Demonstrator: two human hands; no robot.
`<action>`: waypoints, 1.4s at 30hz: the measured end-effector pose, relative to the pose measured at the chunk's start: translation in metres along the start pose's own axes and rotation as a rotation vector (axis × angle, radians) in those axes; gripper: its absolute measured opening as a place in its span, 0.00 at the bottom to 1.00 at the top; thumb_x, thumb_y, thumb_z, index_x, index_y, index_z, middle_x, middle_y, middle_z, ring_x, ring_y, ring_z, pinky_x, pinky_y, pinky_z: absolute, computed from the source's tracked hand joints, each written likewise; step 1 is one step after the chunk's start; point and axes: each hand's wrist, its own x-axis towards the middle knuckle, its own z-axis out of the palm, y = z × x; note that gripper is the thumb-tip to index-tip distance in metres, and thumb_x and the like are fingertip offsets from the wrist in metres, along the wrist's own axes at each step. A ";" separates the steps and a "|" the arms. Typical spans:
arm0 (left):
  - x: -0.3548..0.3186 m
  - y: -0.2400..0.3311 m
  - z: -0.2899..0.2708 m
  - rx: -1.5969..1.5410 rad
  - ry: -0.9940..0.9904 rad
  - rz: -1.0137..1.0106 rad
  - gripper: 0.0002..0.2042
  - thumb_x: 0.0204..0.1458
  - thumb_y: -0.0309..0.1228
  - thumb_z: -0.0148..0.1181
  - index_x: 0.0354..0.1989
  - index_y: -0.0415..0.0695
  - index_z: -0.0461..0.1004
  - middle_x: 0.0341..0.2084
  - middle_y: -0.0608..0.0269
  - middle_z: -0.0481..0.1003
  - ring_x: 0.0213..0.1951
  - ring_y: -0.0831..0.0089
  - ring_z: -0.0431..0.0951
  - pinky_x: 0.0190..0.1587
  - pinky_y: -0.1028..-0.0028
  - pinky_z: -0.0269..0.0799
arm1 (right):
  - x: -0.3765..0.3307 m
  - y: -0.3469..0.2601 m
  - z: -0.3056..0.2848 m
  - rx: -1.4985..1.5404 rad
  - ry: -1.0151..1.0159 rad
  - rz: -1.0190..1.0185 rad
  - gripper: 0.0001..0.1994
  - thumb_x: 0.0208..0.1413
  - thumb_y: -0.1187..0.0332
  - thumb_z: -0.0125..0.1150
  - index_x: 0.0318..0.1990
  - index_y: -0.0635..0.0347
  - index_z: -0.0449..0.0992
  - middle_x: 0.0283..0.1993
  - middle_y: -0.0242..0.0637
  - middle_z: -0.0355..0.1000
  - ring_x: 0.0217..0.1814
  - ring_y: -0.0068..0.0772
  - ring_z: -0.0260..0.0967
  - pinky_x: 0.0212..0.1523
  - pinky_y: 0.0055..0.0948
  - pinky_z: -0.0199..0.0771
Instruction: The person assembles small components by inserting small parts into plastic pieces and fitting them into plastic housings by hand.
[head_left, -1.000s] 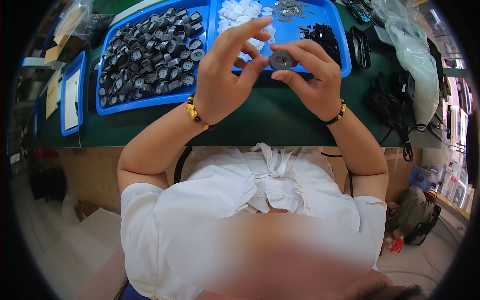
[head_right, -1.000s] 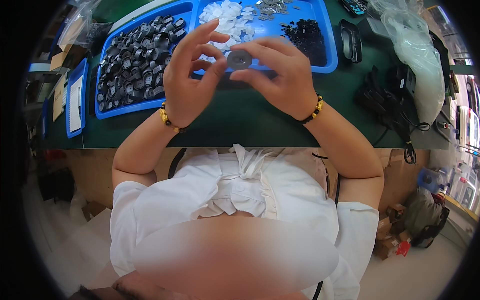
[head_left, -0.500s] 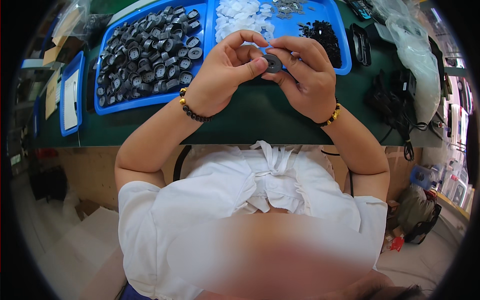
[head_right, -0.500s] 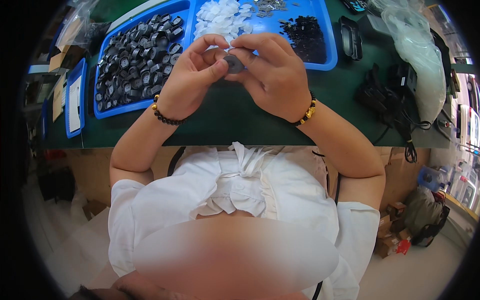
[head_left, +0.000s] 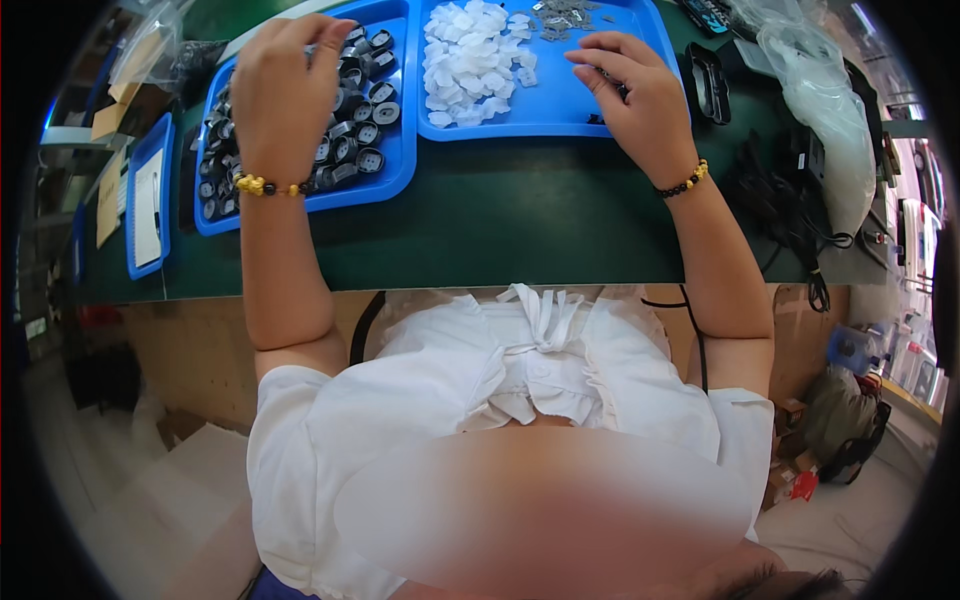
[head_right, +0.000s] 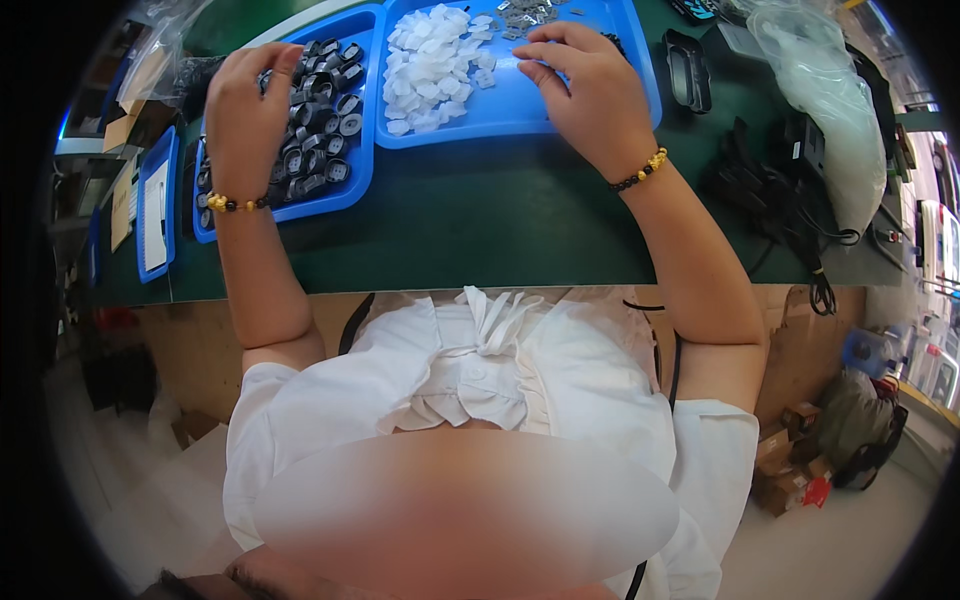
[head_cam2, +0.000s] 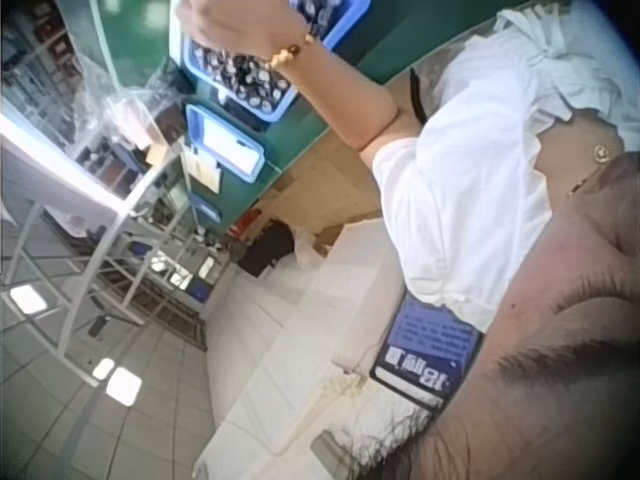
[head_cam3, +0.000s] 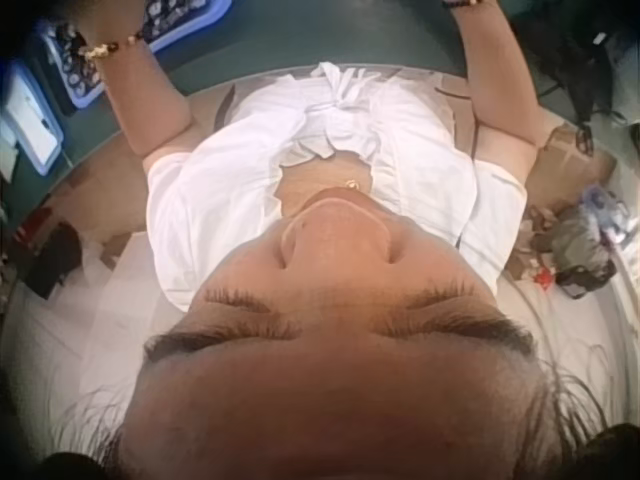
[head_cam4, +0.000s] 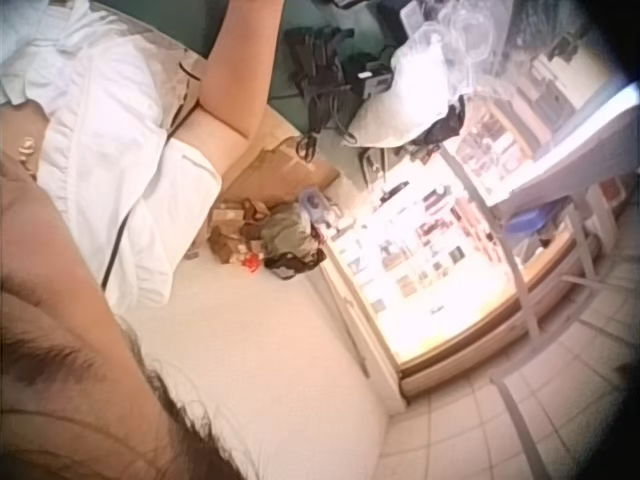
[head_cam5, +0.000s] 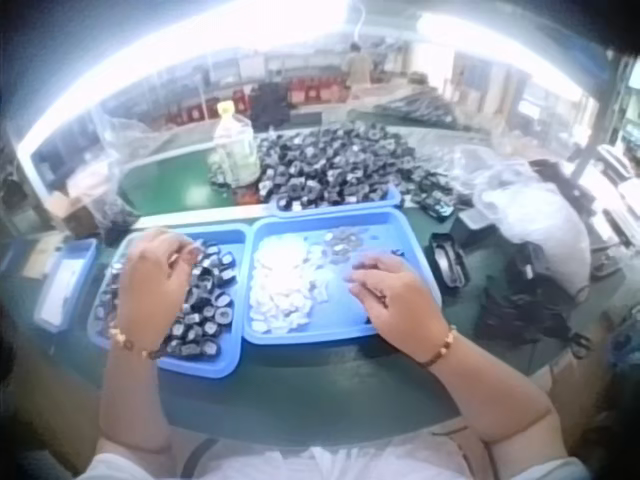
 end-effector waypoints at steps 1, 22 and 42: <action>-0.002 0.008 0.004 0.002 0.004 -0.002 0.11 0.58 0.37 0.58 0.37 0.42 0.79 0.33 0.58 0.77 0.36 0.57 0.76 0.42 0.64 0.71 | 0.000 0.000 0.002 0.004 -0.089 0.023 0.07 0.54 0.66 0.64 0.39 0.55 0.82 0.43 0.35 0.77 0.40 0.37 0.74 0.39 0.29 0.73; -0.040 0.090 0.046 -1.266 -0.318 -0.235 0.13 0.55 0.29 0.62 0.47 0.39 0.74 0.37 0.60 0.77 0.40 0.71 0.80 0.41 0.76 0.77 | 0.036 -0.022 -0.002 0.506 -0.575 0.436 0.14 0.51 0.60 0.70 0.36 0.63 0.80 0.30 0.26 0.75 0.33 0.14 0.69 0.35 0.16 0.69; -0.045 0.091 0.046 -1.553 -0.604 -0.563 0.13 0.58 0.31 0.59 0.50 0.41 0.77 0.35 0.70 0.74 0.36 0.83 0.72 0.44 0.82 0.68 | 0.003 0.017 -0.014 -0.276 -0.633 0.039 0.05 0.52 0.66 0.62 0.31 0.55 0.80 0.36 0.35 0.73 0.45 0.39 0.69 0.48 0.34 0.71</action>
